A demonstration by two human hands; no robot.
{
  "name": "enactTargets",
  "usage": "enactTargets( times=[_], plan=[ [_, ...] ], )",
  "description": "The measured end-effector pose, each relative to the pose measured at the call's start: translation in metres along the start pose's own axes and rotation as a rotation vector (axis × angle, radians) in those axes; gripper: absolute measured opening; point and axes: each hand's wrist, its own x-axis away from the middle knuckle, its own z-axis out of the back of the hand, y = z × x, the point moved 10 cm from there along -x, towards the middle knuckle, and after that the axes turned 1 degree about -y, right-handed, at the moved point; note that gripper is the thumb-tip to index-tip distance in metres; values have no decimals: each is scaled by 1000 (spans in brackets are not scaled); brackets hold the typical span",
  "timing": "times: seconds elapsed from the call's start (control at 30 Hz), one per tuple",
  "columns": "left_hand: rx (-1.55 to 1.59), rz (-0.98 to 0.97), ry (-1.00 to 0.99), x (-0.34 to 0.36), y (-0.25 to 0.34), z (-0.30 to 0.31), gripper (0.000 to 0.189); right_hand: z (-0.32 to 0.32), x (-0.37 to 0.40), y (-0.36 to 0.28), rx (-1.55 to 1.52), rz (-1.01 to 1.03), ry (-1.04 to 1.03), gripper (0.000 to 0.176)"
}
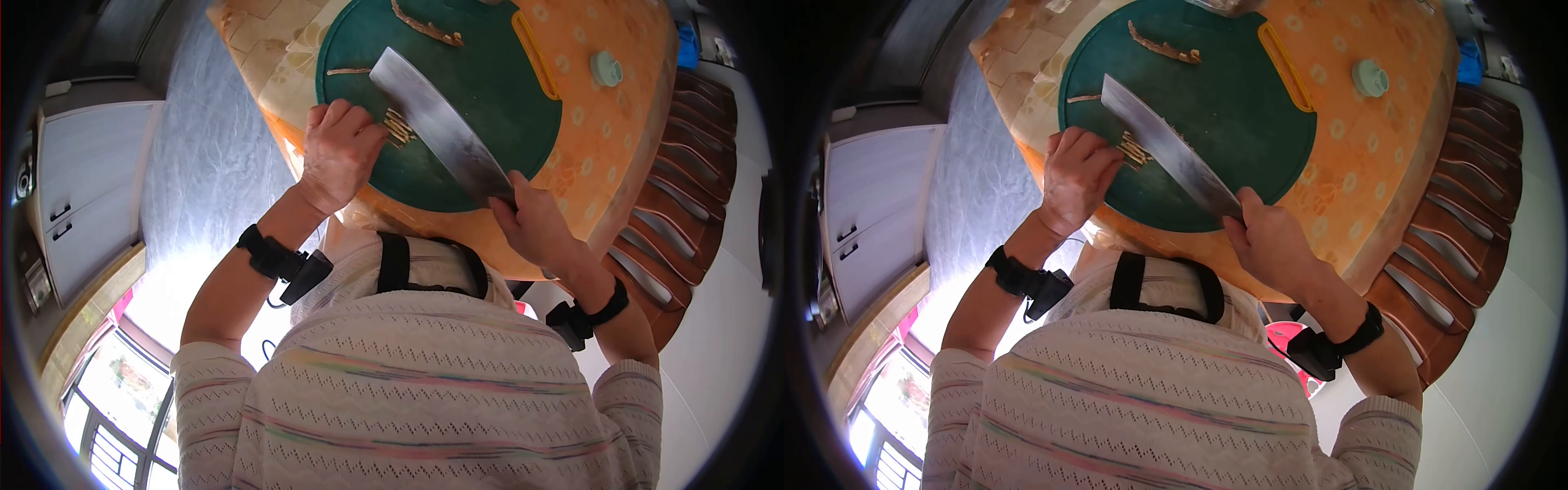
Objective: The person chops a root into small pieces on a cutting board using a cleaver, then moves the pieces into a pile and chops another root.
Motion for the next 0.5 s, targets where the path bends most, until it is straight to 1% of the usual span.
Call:
enactTargets(
  times=[0.27, 0.33, 0.5],
  plan=[
    [-47, -56, -3, -25, -1, -3, 16, 7, 3, 5, -19, -20, 55, 19],
    [-37, -66, -77, -28, -2, -12, 16, 7, 4, 7, -27, -27, 60, 19],
    [-18, -89, -117, -32, -3, -15, 14, 8, 4, 8, -22, 4, 93, 20]
  ],
)
